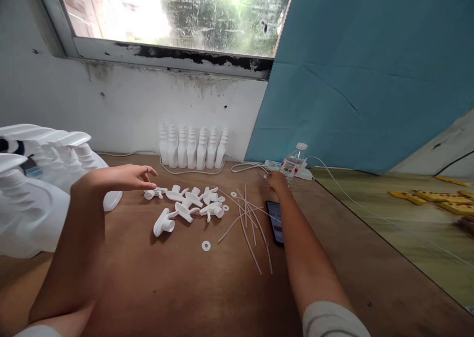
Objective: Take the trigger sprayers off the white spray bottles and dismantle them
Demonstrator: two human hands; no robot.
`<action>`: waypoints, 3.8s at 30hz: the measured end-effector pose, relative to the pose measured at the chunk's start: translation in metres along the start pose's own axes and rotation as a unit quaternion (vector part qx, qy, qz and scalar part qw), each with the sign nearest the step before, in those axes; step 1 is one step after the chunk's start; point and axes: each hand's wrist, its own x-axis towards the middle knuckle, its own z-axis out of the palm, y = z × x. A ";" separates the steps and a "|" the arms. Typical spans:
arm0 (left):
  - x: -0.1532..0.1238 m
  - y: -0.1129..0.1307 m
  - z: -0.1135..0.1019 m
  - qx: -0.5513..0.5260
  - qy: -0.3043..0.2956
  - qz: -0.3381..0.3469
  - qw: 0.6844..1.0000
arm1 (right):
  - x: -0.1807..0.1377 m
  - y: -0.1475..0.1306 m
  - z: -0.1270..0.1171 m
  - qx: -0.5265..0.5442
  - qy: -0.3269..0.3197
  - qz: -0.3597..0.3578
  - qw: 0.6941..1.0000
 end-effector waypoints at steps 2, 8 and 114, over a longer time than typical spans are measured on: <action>-0.010 -0.001 -0.002 -0.012 0.024 0.000 1.000 | -0.003 -0.002 -0.002 0.002 -0.030 0.011 0.999; -0.039 -0.012 -0.005 -0.033 0.160 0.000 0.987 | -0.036 -0.024 -0.010 0.017 -0.120 -0.025 0.992; -0.076 0.072 0.016 -0.291 0.117 0.384 0.868 | -0.252 -0.122 -0.021 0.564 0.033 -0.446 0.694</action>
